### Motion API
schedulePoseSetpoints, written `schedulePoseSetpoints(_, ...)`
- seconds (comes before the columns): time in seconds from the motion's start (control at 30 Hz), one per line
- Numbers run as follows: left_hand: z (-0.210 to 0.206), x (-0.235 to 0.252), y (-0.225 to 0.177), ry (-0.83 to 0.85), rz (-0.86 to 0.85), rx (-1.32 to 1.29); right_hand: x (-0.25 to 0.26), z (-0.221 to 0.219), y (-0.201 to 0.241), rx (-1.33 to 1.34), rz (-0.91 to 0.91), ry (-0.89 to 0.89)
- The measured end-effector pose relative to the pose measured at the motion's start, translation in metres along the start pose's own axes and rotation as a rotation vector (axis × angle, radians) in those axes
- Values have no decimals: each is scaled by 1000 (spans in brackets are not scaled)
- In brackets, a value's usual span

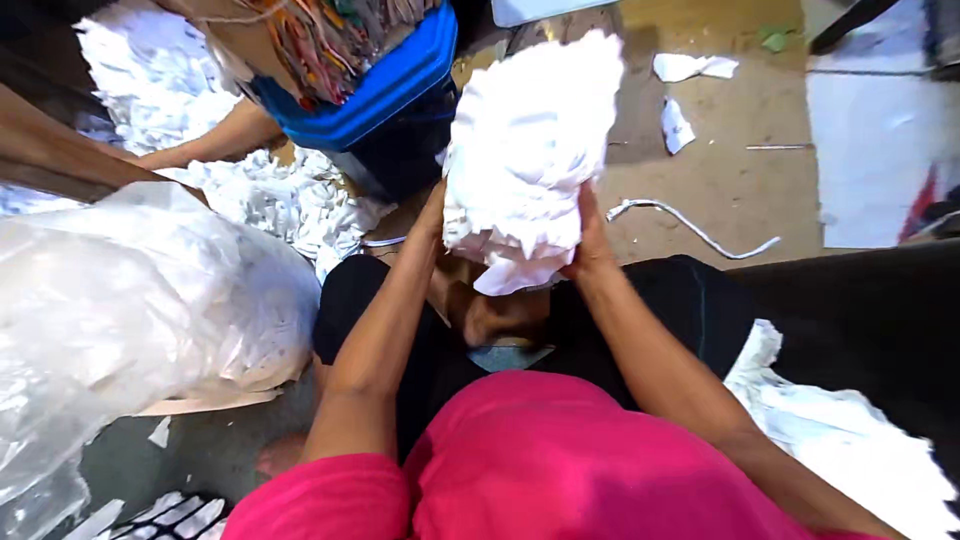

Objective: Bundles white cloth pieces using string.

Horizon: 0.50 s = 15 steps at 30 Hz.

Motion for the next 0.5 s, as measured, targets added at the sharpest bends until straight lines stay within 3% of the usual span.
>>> schedulePoseSetpoints(0.07, 20, 2, 32, -54, 62, -32, 3, 15, -37, 9, -92, -20)
schedulePoseSetpoints(0.2, 56, 14, 104, 14, 147, -93, 7, 48, -92, -86, -250, -106)
schedulePoseSetpoints(0.27, 61, 10, 113, -36, 175, -94, 9, 55, -103, -122, -304, -146)
schedulePoseSetpoints(0.33, 59, 7, 109, -72, 191, -75, 12, 59, -100, -179, -309, -167)
schedulePoseSetpoints(0.4, 61, 11, 111, -38, 152, -81, 10, 62, -74, -420, -260, -315)
schedulePoseSetpoints(0.43, 63, 16, 113, -23, 122, -80, 8, 55, -49, -600, -177, -385)
schedulePoseSetpoints(0.5, 60, 17, 114, -8, 101, -86, 5, 18, 0, -975, 91, -351)
Point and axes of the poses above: each hand's wrist, its own x-axis towards the middle knuckle, its own z-axis out of the back of the hand, y = z × x, the point moved 5 cm from there along x, towards the middle knuckle, and after that the axes turned 1 degree about x, right-handed, at the moved point
